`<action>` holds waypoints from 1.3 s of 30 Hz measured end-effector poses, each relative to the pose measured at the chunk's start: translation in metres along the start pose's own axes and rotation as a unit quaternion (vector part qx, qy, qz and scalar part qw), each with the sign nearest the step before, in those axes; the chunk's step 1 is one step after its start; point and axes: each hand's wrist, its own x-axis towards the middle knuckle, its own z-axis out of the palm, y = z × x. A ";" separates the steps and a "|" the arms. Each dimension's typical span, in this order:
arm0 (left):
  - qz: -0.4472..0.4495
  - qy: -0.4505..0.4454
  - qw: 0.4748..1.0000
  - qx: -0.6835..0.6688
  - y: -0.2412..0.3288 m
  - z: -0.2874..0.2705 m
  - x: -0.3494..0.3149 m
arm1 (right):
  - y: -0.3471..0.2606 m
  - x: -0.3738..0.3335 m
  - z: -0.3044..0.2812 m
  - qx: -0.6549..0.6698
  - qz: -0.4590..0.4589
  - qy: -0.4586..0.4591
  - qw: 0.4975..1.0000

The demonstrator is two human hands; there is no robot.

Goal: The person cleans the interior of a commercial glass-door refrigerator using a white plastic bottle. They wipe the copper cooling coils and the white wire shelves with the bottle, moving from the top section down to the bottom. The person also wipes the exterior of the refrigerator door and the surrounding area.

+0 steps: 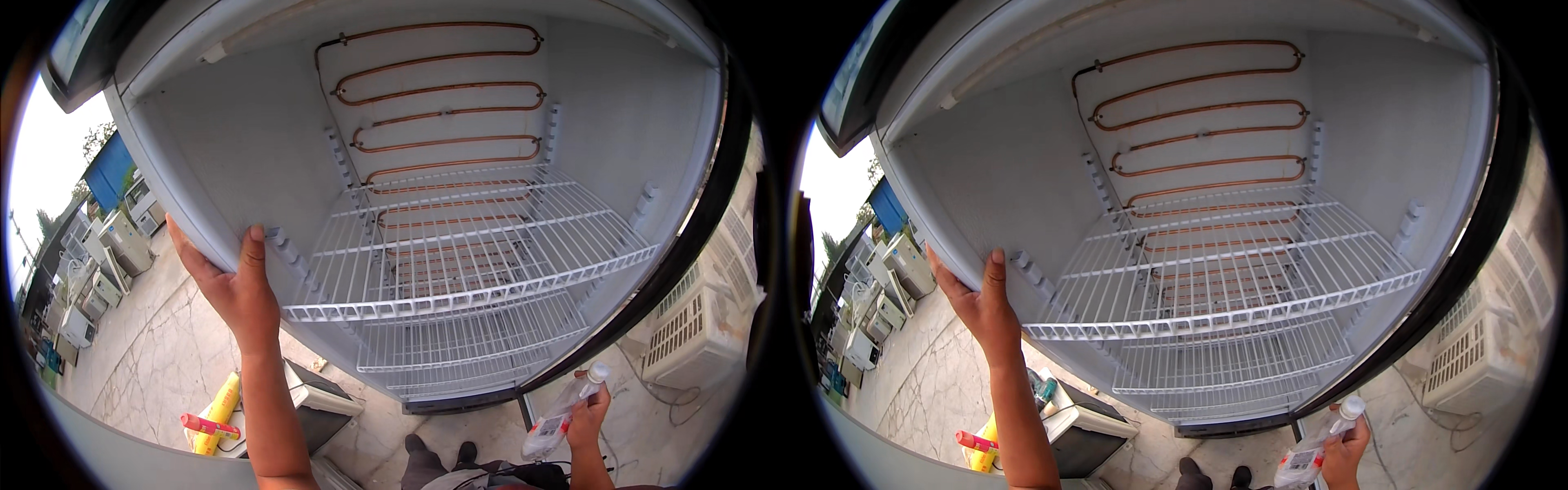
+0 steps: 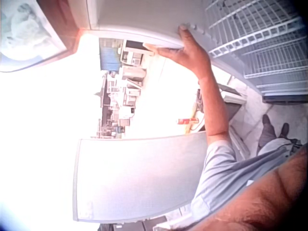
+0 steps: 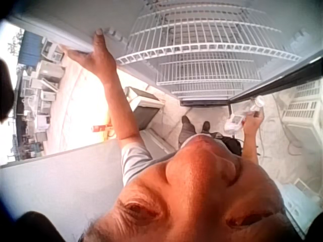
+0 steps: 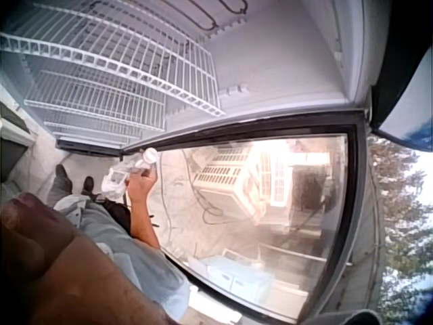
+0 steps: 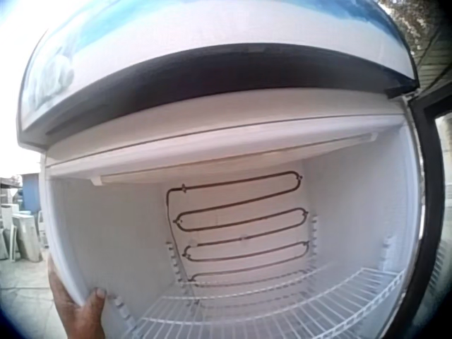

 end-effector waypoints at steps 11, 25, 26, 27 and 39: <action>-0.011 -0.004 0.999 -0.038 -0.001 0.000 -0.001 | 0.001 0.009 0.003 0.010 0.039 0.004 0.999; -0.017 0.014 0.999 -0.030 -0.007 0.003 -0.005 | 0.002 0.008 0.003 0.069 0.152 -0.071 0.983; -0.022 0.013 0.999 -0.040 -0.004 0.003 -0.005 | 0.007 0.008 0.000 0.063 0.142 -0.091 0.984; -0.027 0.012 0.998 -0.050 -0.002 0.003 -0.004 | 0.008 0.008 -0.001 0.058 0.141 -0.084 0.985; -0.046 0.022 0.998 -0.035 0.006 0.005 -0.005 | 0.000 0.012 0.004 0.020 0.104 -0.054 0.993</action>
